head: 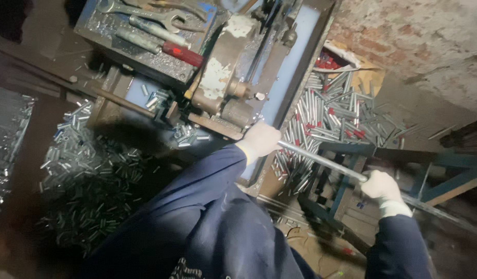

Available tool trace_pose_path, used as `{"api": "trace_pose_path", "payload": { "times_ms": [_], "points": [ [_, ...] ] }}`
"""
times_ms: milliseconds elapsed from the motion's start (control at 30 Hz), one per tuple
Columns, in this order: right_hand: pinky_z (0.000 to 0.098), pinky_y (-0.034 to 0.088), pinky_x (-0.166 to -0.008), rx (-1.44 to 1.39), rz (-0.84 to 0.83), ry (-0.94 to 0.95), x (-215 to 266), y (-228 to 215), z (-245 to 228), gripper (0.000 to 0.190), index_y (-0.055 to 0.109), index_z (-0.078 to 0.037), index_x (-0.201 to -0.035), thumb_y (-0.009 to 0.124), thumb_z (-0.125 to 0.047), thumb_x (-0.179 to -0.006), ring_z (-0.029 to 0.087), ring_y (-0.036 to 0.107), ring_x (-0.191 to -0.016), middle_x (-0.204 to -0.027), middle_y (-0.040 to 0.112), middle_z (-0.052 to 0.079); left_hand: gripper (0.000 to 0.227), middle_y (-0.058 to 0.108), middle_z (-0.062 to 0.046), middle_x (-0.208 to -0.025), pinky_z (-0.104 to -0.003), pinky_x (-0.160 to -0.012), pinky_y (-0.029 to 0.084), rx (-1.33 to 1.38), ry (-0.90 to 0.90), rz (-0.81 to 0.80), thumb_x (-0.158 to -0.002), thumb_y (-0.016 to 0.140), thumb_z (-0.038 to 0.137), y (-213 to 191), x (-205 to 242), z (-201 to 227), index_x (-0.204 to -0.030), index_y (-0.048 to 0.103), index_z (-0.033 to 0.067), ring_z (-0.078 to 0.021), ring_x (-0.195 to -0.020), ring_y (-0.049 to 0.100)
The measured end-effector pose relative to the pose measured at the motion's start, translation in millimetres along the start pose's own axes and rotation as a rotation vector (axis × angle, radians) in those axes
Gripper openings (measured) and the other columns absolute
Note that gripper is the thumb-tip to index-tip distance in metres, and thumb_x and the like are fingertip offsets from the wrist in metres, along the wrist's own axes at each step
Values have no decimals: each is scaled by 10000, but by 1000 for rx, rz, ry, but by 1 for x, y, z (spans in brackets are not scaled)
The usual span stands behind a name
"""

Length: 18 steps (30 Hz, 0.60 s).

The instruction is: The person operates a manual metal cutting machine, feeding a long metal rod into the cutter and repeatedly pulling a lever to cut the rod into small cylindrical pieces. The cut pieces fall into a collection area below the machine.

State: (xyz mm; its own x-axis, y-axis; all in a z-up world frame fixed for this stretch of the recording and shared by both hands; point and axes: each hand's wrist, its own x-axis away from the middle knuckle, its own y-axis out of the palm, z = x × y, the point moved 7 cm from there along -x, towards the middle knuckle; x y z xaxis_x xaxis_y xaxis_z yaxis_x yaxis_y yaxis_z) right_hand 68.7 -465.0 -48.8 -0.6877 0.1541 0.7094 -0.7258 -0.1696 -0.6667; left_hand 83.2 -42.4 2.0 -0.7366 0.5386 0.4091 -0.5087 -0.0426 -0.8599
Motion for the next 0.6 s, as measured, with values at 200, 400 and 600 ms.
{"api": "trace_pose_path", "payload": {
  "times_ms": [200, 400, 600],
  "points": [
    [487, 570, -911, -154, 207, 98, 48, -3, 25, 351, 732, -171, -1115, 533, -319, -866, 437, 719, -1117, -1203, 789, 174, 355, 764, -3, -809, -461, -730, 579, -10, 23, 119, -1006, 630, 525, 14, 2, -1, -923, 728, 194, -296, -736, 759],
    [442, 594, -945, -144, 219, 238, 46, 32, 64, 501, 793, -271, -1263, 589, -394, -822, 418, 767, -1108, -1155, 829, 187, 402, 776, -35, -839, -470, -720, 586, -35, -11, 125, -993, 641, 536, 14, 25, 3, -952, 754, 153, -315, -743, 766],
    [464, 601, -966, -2, 68, 154, 38, 30, 48, 584, 820, -94, -1153, 587, -526, -836, 435, 765, -1123, -1183, 810, 236, 363, 777, -71, -879, -489, -747, 563, 6, -14, 182, -974, 658, 511, 24, 24, 6, -973, 715, 153, -340, -784, 756]
  ]
}}
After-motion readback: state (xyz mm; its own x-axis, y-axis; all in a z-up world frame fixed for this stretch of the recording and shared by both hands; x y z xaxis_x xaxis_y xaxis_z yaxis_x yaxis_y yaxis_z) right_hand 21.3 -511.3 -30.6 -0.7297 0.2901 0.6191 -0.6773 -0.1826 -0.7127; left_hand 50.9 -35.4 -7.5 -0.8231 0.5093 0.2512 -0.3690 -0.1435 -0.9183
